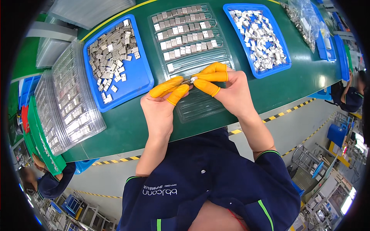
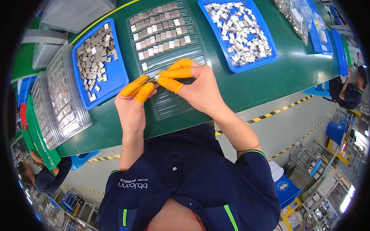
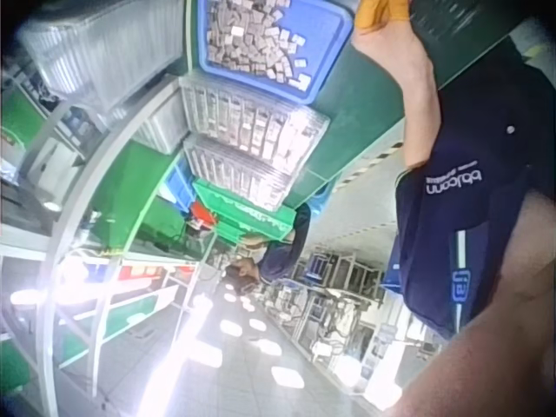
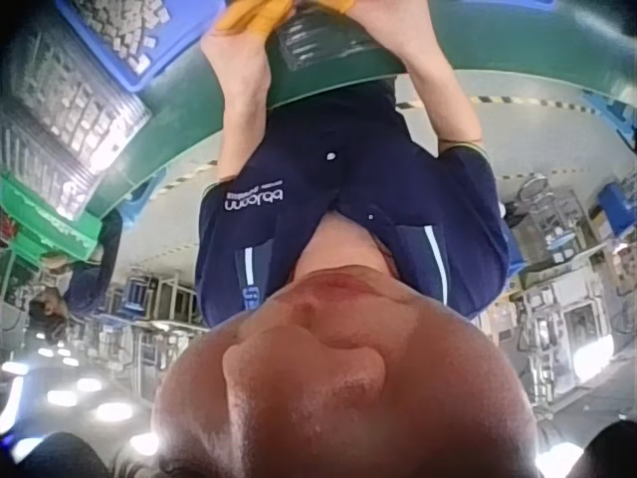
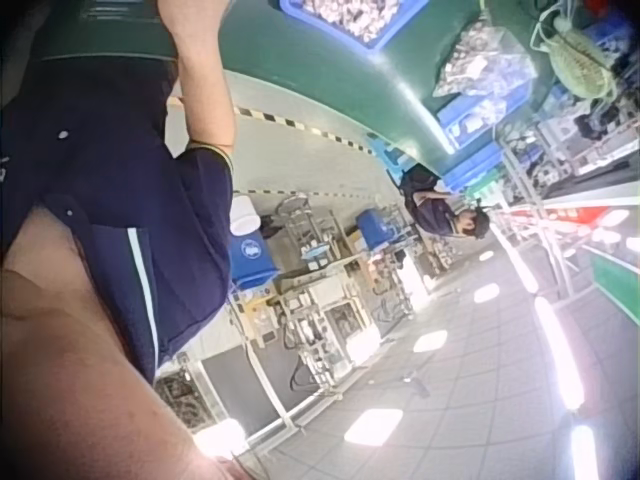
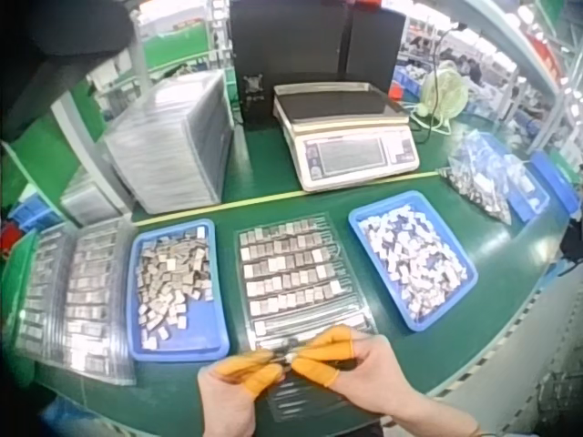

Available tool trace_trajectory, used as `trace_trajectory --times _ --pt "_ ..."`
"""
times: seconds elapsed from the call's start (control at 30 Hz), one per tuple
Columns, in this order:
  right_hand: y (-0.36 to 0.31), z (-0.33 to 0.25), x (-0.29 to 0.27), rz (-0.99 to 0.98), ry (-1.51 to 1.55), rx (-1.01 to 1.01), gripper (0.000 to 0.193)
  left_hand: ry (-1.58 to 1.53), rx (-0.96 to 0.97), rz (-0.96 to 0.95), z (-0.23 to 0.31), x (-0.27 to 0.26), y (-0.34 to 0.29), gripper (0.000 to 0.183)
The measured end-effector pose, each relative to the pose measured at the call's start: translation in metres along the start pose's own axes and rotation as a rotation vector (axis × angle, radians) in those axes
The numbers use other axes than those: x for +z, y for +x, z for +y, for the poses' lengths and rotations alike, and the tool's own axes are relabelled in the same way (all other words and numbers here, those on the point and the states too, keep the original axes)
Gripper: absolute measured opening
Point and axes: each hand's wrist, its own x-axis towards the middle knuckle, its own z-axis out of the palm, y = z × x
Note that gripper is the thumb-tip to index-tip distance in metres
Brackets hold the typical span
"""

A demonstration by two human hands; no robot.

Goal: The person picks small rectangular electronic components from a blue tray and places them into a clear plastic tray with multiple compartments. They handle the components one at a time, using yellow finger cots, and arrange them in rows within the clear tray.

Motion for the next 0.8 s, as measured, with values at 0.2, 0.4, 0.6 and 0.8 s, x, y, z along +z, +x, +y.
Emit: trace_trajectory --times 0.2,0.4,0.6,0.8 --pt "0.002 0.001 -0.013 -0.2 0.19 0.229 0.016 0.038 -0.043 -0.089 0.007 -0.005 -0.001 0.022" --pt "0.003 -0.012 -0.009 -0.262 0.467 0.482 0.018 -0.037 -0.103 -0.216 0.016 -0.014 -0.003 0.022" --pt "0.002 -0.01 -0.004 -0.328 0.562 0.455 0.016 -0.033 -0.114 -0.226 0.016 -0.019 -0.007 0.023" --pt "0.002 -0.019 0.013 -0.179 0.181 0.143 0.015 -0.003 -0.003 -0.131 0.016 -0.019 -0.005 0.023"
